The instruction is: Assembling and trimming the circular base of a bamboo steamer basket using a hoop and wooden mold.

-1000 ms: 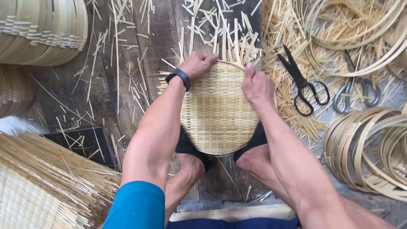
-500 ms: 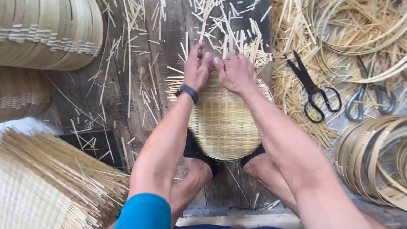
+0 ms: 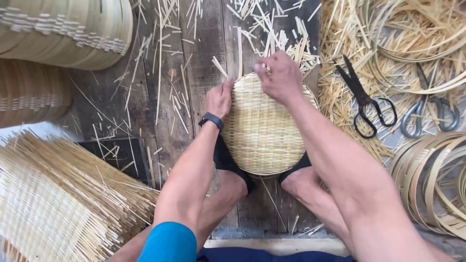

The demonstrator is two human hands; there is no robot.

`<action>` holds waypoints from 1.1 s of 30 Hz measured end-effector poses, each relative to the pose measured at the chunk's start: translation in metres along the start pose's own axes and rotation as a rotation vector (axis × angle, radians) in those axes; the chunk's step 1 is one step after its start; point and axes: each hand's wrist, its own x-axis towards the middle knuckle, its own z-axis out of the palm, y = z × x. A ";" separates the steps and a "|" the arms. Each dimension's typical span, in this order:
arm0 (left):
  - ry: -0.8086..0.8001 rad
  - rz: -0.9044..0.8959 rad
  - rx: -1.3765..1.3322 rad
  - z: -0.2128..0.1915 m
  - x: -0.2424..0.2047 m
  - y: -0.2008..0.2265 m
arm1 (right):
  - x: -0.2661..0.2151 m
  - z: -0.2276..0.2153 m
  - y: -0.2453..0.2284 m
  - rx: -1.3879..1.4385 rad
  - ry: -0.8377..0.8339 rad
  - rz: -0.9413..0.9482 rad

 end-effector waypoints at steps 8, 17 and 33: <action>0.540 0.003 -0.286 -0.022 -0.055 -0.072 | -0.111 -0.245 0.072 -0.147 -0.004 0.113; 0.317 -0.023 -0.228 -0.082 -0.147 -0.016 | -0.227 -0.327 0.004 -0.250 -0.322 0.443; 0.459 -0.149 -1.214 -0.043 -0.105 0.030 | -0.175 -0.085 0.061 0.673 0.294 0.465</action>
